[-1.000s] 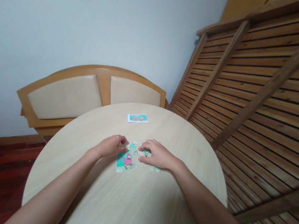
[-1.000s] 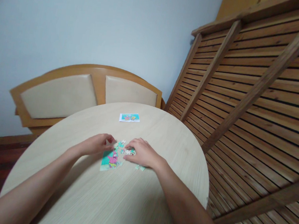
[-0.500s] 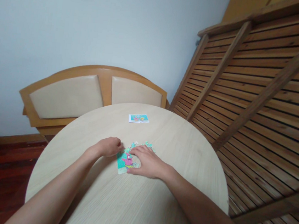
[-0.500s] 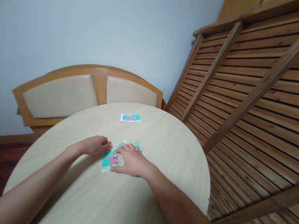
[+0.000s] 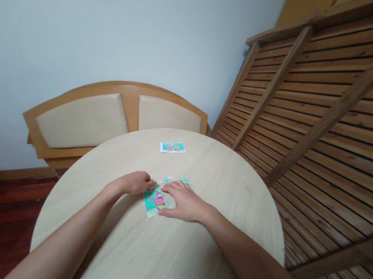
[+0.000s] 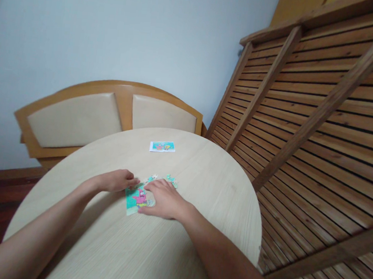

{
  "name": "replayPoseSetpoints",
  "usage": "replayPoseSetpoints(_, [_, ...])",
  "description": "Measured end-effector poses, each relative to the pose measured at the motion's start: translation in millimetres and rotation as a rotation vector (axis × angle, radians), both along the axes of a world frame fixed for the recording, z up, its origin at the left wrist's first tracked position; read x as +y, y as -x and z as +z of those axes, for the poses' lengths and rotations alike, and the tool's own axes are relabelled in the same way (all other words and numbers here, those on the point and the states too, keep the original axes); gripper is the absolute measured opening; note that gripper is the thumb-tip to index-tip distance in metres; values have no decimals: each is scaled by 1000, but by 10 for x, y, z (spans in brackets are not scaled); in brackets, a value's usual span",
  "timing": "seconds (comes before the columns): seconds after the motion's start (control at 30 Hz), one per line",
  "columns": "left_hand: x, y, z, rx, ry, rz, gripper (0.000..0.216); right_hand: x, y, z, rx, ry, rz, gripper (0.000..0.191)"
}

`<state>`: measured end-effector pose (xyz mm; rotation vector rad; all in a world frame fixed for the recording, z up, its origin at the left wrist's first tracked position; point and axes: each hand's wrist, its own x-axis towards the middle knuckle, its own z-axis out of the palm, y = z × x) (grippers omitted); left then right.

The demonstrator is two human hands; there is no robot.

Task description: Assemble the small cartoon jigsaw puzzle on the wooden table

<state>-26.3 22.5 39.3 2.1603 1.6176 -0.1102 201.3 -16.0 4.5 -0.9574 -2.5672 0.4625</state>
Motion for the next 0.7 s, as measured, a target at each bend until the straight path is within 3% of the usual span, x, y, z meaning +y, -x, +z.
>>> replayPoseSetpoints(0.2, [6, 50, 0, -42, 14, 6, 43, 13, 2, -12, 10, -1, 5, 63])
replayPoseSetpoints(0.4, [19, 166, -48, -333, 259, -10, 38, 16, -5, -8, 5, 4, 5, 65])
replayPoseSetpoints(0.7, [-17, 99, 40, -684, 292, 70, 43, 0, -14, 26, 11, 18, -21, 76])
